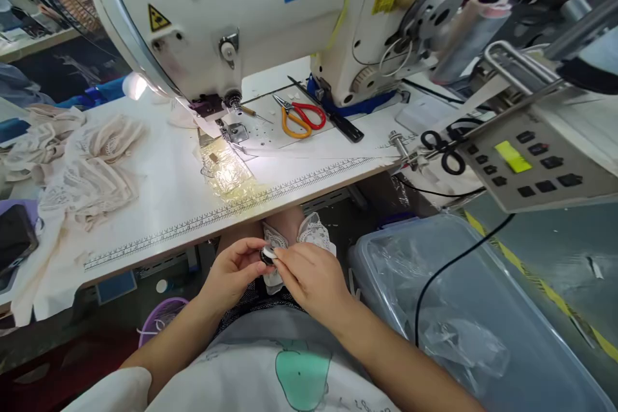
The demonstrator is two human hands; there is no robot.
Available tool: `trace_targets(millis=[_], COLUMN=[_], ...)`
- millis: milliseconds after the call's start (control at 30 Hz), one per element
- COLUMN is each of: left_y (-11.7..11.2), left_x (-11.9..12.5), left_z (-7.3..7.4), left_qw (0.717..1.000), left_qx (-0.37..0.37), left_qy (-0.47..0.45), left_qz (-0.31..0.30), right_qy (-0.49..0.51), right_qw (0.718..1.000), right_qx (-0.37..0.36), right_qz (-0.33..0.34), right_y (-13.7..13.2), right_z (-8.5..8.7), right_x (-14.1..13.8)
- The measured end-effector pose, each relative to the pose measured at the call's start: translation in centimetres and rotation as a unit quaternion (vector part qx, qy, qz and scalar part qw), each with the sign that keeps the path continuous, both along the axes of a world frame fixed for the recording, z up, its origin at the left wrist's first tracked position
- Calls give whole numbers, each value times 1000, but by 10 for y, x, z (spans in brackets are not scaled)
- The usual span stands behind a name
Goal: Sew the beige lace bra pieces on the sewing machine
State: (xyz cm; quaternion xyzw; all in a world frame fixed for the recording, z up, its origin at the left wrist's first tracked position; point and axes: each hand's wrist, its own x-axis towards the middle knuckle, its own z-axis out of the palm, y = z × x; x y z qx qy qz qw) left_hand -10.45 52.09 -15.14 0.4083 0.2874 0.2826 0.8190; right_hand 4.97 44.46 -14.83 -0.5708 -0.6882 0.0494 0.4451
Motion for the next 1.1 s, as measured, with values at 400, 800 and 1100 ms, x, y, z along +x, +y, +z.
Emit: trace_targets(millis=[400, 800, 1100], left_y=[-2, 0, 1], left_x=[4, 1, 0], left_z=[-1, -19, -20], left_qw=[998, 961, 888], left_qx=[59, 262, 439], left_qy=[12, 88, 137], left_qz=[7, -21, -15], right_qy=[34, 146, 167], right_qw=[998, 977, 954], right_qx=[-44, -154, -251], right_qz=[26, -24, 5], right_y=[-4, -5, -2], right_z=[-6, -2, 5], right_x=[-5, -6, -5])
